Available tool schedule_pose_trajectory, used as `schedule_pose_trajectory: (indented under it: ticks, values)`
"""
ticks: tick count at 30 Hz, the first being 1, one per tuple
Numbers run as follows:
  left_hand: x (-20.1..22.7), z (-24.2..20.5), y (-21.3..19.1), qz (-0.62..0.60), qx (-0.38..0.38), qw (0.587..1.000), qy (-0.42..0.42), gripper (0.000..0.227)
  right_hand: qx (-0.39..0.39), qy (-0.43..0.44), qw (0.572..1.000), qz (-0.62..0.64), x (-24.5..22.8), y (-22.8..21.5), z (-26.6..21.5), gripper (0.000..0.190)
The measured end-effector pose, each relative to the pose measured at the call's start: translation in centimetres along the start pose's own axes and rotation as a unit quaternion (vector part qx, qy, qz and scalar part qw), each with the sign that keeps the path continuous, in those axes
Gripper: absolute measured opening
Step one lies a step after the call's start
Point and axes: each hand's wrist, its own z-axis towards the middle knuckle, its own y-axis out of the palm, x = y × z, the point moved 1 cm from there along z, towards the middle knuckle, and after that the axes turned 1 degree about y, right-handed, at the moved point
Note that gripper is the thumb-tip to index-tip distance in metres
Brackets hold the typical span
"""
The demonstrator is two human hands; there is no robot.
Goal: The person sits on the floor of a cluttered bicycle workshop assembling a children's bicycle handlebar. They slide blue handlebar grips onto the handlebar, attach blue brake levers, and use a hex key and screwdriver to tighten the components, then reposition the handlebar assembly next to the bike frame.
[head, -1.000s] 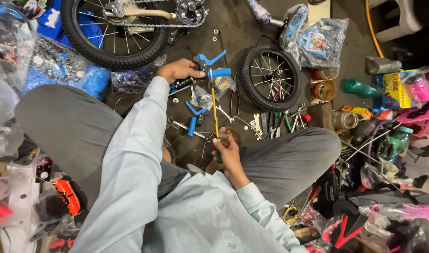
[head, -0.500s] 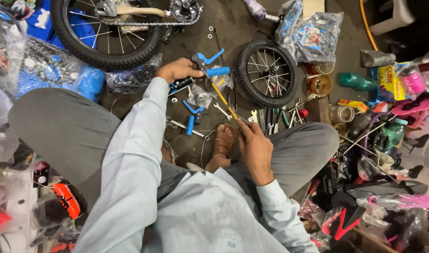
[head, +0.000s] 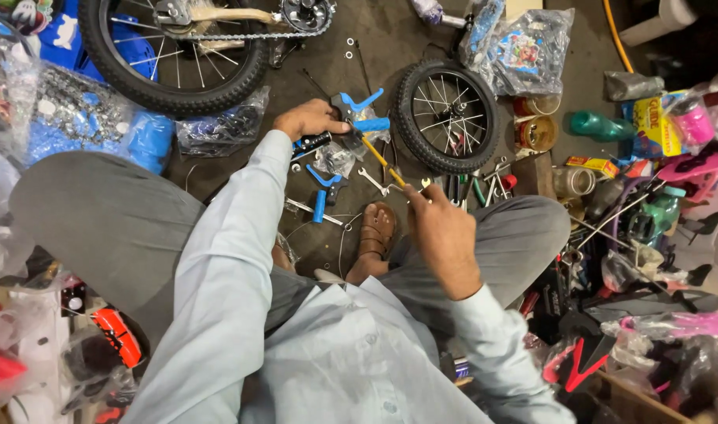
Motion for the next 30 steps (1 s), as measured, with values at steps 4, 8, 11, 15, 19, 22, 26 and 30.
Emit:
schedule_pose_trajectory:
  ticks: [4, 8, 11, 15, 19, 22, 26, 30]
  values:
    - [0.6, 1.3, 1.6, 0.039, -0.03, 0.999, -0.004, 0.051, -0.027, -0.045, 0.997, -0.057, 2.3, -1.6, 2.6, 0.028]
    - [-0.2, 1.1, 2.1, 0.255, -0.019, 0.962, -0.094, 0.061, -0.07, -0.114, 0.991, -0.005, 4.4, -1.2, 5.1, 0.02]
    - [-2.6, 0.2, 2.3, 0.309, -0.036, 0.941, -0.132, 0.061, -0.08, -0.153, 0.982, 0.075, 5.7, 1.3, 5.3, 0.024]
    - [-3.6, -1.4, 1.8, 0.293, 0.0, 0.943, -0.158, 0.063, -0.075, -0.15, 0.979, 0.114, 5.7, 4.1, 4.7, 0.029]
    - [-4.9, -1.0, 1.6, 0.274, -0.023, 0.947, -0.167, 0.058, -0.074, -0.147, 0.979, 0.12, 6.4, 5.6, 3.7, 0.027]
    - [-6.2, -0.3, 0.9, 0.284, -0.032, 0.949, -0.136, 0.055, -0.099, -0.135, 0.984, 0.067, 6.4, 6.4, 3.3, 0.033]
    - [-9.5, 1.3, 0.2, 0.231, -0.026, 0.964, -0.126, 0.055, -0.058, -0.19, 0.98, 0.013, 6.3, 7.6, 4.2, 0.038]
    - [-11.8, 1.4, -0.3, 0.189, -0.016, 0.972, -0.137, 0.062, -0.071, -0.241, 0.967, -0.039, 6.1, 7.9, 6.1, 0.035]
